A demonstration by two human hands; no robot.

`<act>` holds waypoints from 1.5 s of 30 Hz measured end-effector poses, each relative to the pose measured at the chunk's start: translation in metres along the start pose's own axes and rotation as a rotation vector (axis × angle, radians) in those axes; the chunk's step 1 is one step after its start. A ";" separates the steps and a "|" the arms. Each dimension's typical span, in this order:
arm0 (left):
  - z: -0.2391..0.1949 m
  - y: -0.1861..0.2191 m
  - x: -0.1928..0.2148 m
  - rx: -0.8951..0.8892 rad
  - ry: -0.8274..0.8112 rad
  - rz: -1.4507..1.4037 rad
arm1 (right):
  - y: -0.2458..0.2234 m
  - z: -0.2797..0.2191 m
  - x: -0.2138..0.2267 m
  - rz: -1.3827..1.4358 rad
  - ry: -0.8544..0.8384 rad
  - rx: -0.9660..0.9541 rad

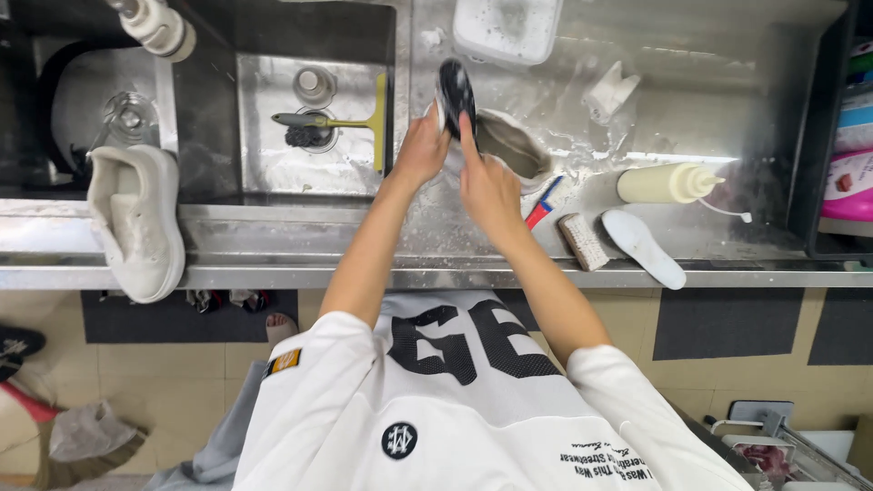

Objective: Cleaning a white sneaker by scrubbing it with a brush and sponge, applying soap, and rinsing it under a faucet in a sink.

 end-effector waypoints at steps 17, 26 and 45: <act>0.031 -0.057 -0.030 0.045 -0.053 -0.045 | -0.017 -0.018 0.030 0.067 0.012 0.129; -0.060 0.059 0.031 0.028 0.020 -0.113 | 0.011 0.000 0.054 0.169 0.110 0.011; -0.094 0.046 0.023 0.016 0.040 -0.088 | 0.037 0.031 -0.010 0.235 -0.126 -0.220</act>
Point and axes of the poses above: each hand's wrist, its own z-axis towards the middle knuckle, its own x-axis out of the back of the hand, y = z × x, the point moved 3 cm from there along z, towards the middle knuckle, and after that the axes turned 15 degrees about x, right-handed, at the moved point
